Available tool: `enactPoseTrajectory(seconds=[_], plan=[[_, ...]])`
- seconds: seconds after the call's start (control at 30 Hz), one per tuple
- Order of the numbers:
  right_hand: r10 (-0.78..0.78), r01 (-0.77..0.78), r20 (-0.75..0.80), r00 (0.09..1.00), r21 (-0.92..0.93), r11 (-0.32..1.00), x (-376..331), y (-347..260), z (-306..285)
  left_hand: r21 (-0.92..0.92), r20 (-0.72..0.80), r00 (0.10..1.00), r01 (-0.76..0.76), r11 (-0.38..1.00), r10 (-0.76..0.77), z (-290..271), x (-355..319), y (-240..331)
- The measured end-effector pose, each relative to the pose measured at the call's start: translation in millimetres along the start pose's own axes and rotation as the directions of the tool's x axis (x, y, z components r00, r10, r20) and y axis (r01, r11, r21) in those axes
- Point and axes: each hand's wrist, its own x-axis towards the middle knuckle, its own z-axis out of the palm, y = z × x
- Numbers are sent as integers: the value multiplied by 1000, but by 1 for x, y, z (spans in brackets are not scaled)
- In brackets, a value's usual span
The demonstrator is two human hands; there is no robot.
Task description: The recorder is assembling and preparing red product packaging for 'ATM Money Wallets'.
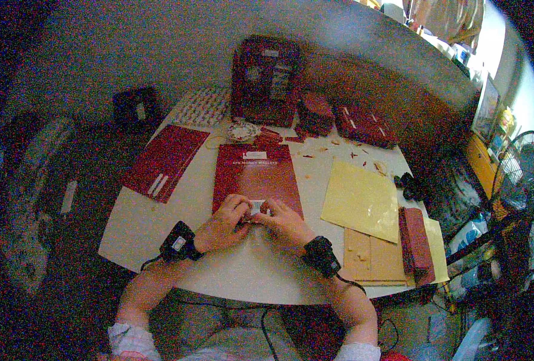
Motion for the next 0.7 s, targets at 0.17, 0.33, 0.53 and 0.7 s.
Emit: enactPoseTrajectory(seconds=[0.17, 0.33, 0.53, 0.7], plan=[[16, -16, -6, 1000, 33, 999, -1, -3, -4, 14, -21, 1000, -15, 1000, 15, 1, 1, 1], [-2, 2, 21, 1000, -1, 1000, -2, 1, -1, -19, -8, 1000, 0, 1000, 0, 2, 1, 0], [11, -11, 12, 1000, 25, 1000, -3, 0, -4, 4, -26, 1000, -17, 1000, 17, 1, 2, 2], [12, -11, -28, 1000, 33, 999, -3, -8, -7, -6, -14, 1000, -9, 1000, 9, -1, 1, 2]])
